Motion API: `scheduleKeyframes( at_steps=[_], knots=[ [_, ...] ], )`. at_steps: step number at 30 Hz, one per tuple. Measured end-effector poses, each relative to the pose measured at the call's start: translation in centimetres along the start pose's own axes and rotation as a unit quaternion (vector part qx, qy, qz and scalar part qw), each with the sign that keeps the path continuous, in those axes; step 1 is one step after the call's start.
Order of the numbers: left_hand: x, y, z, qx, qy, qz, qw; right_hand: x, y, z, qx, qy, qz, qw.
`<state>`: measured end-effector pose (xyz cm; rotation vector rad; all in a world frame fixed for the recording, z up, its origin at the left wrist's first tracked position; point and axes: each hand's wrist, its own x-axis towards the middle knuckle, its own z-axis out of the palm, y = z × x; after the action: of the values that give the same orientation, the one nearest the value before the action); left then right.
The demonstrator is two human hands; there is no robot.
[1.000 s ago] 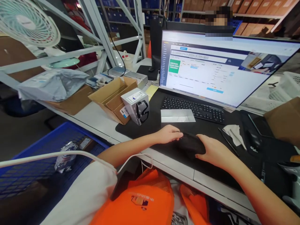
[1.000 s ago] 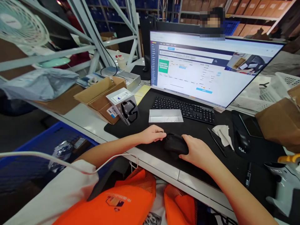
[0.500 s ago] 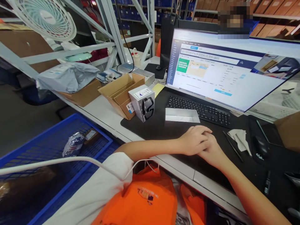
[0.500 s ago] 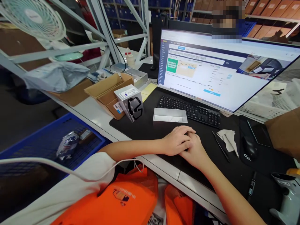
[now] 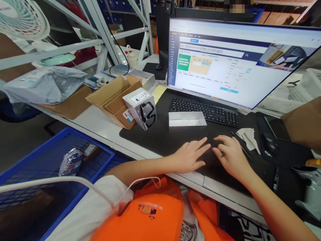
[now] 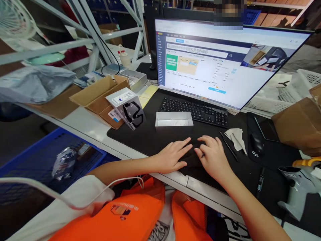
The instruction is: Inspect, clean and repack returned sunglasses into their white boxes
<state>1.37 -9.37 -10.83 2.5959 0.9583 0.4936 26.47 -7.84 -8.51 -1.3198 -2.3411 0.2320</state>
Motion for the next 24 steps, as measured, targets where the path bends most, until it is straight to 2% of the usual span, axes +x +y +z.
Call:
scheduleKeyframes(
  at_steps=[2,4,6,8,11,14,16,19,22,24],
  knots=[
    [0.0,0.3,-0.6,0.036,-0.030,0.017,0.999,-1.8,2.6,-0.4,0.056,0.020,0.083,0.995],
    [0.1,0.4,-1.2,0.055,-0.043,0.032,0.997,-3.3,4.4,-0.4,0.146,0.025,0.179,0.973],
    [0.6,0.4,-1.7,0.063,-0.045,0.044,0.996,-4.0,4.6,-0.2,0.226,0.033,0.253,0.940],
    [1.5,0.6,-2.1,0.065,-0.042,0.070,0.995,-3.5,3.3,-0.4,0.271,0.046,0.295,0.915],
    [3.5,1.3,-2.9,0.062,-0.019,0.123,0.990,-1.3,0.0,-1.4,0.269,0.079,0.277,0.919],
    [4.6,1.9,-3.8,0.054,0.034,0.128,0.990,1.4,-3.0,-2.8,0.234,0.104,0.191,0.948],
    [4.2,1.8,-4.6,0.038,0.057,0.119,0.991,2.7,-4.2,-3.4,0.213,0.087,0.142,0.963],
    [2.3,0.9,-5.6,-0.011,0.065,0.114,0.991,3.8,-4.4,-3.4,0.198,0.041,0.097,0.974],
    [0.3,-0.5,-6.1,-0.070,0.098,0.106,0.987,4.1,-3.2,-2.0,0.261,0.023,0.137,0.955],
    [-0.1,-1.4,-6.2,-0.102,0.113,0.103,0.983,4.1,-2.3,-0.6,0.356,0.015,0.216,0.909]
  ],
)
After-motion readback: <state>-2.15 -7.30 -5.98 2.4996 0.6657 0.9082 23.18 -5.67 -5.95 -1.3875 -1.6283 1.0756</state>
